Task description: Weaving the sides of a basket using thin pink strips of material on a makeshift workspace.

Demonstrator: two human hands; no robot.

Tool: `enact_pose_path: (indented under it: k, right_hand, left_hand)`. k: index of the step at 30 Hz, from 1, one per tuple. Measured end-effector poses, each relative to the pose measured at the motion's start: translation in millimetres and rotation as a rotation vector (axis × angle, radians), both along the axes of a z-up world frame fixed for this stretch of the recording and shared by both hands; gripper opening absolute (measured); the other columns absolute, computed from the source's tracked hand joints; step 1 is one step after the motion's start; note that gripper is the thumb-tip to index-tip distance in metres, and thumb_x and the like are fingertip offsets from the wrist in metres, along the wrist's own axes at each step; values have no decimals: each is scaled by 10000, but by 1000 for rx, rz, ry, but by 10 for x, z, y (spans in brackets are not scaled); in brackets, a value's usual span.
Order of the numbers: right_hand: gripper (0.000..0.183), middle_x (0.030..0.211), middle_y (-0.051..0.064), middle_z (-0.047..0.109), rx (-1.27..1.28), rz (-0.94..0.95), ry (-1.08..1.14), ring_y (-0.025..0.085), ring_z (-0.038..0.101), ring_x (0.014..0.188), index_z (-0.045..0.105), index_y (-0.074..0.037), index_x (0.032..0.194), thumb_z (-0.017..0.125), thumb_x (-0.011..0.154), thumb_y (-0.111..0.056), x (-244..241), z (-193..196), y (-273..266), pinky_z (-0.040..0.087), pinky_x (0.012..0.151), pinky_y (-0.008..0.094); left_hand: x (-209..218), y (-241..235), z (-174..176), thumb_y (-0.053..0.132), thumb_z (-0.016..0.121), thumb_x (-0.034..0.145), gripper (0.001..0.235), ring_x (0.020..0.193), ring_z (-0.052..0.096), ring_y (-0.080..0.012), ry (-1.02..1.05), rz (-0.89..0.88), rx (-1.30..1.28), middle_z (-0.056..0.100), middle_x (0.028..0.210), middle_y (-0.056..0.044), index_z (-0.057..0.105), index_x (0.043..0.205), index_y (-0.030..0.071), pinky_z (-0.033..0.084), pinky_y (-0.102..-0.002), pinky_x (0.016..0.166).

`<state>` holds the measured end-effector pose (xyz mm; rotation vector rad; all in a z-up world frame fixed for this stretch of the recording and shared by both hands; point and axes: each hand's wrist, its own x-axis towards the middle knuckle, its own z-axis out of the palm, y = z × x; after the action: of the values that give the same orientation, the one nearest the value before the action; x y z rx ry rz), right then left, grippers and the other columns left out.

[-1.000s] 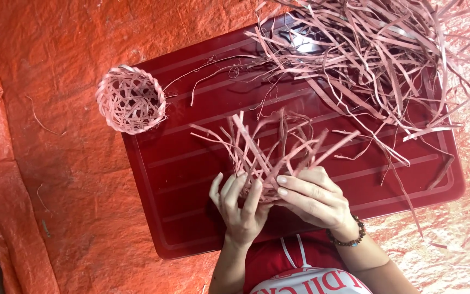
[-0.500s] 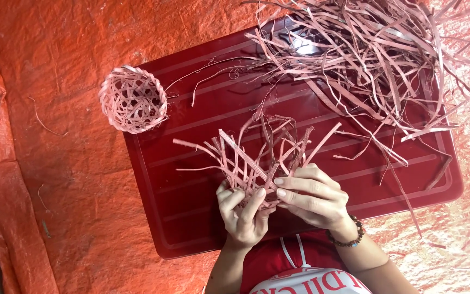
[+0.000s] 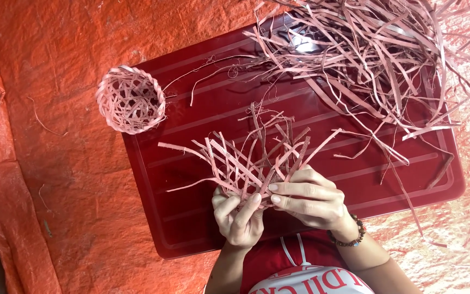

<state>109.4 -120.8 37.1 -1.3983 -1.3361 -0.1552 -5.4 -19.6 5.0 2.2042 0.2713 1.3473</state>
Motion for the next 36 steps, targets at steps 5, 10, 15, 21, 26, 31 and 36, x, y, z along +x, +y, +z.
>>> enact_pose_path:
  k: [5,10,15,21,26,31,36]
  right_hand:
    - [246,1077,58,552,-43,-83,-29,247,460,972,574,-113,996,639,776,-201,-43,-94,-56,403,841,375]
    - [569,1244,94,366,-19,-257,-38,293,354,1153,414,-215,1166,701,716,-411,-35,-220,-130,365,967,406]
    - [468,934,117,497,-28,-65,69,255,491,859,458,-66,1100,676,738,-265,-18,-169,-110,455,795,387]
    - [379,883,114,500,-45,-96,67,219,492,749,476,-15,1071,652,766,-155,-14,-97,-69,404,707,348]
    - [226,904,118,537,-100,-141,42,225,561,806,549,-29,970,626,758,-38,-43,-97,-79,487,778,322]
    - [266,912,115,533,-90,-30,198,200,566,800,532,-53,980,636,735,-66,-52,-174,-168,488,730,283]
    - [330,925,105,499,-61,3,132,203,544,815,507,-41,1019,643,749,-174,-23,-194,-167,491,774,330]
  left_hand:
    - [-34,-8,-63,188,541,847,181,680,427,-147,-18,3,-53,390,886,-52,546,1010,110,449,-274,615]
    - [-105,-7,-213,348,519,858,301,674,398,-124,-104,-10,-211,375,931,-64,522,1036,105,374,-233,569]
    - [-64,-19,-136,399,555,819,459,830,488,-163,0,-45,-253,361,1034,-116,424,1158,118,501,-249,634]
    - [85,18,85,448,502,809,478,1026,430,-292,131,138,-44,349,1079,-159,455,1096,68,439,-492,914]
    - [97,49,195,414,491,801,384,1025,405,-230,278,204,26,479,1061,-93,551,1011,99,353,-421,943]
    - [29,87,48,333,587,821,537,1200,344,-323,138,-167,-20,390,1235,-129,348,1233,85,381,-491,1022]
    - [40,85,188,285,583,812,352,1019,459,-292,156,-158,5,409,1064,-138,503,1034,24,539,-361,838]
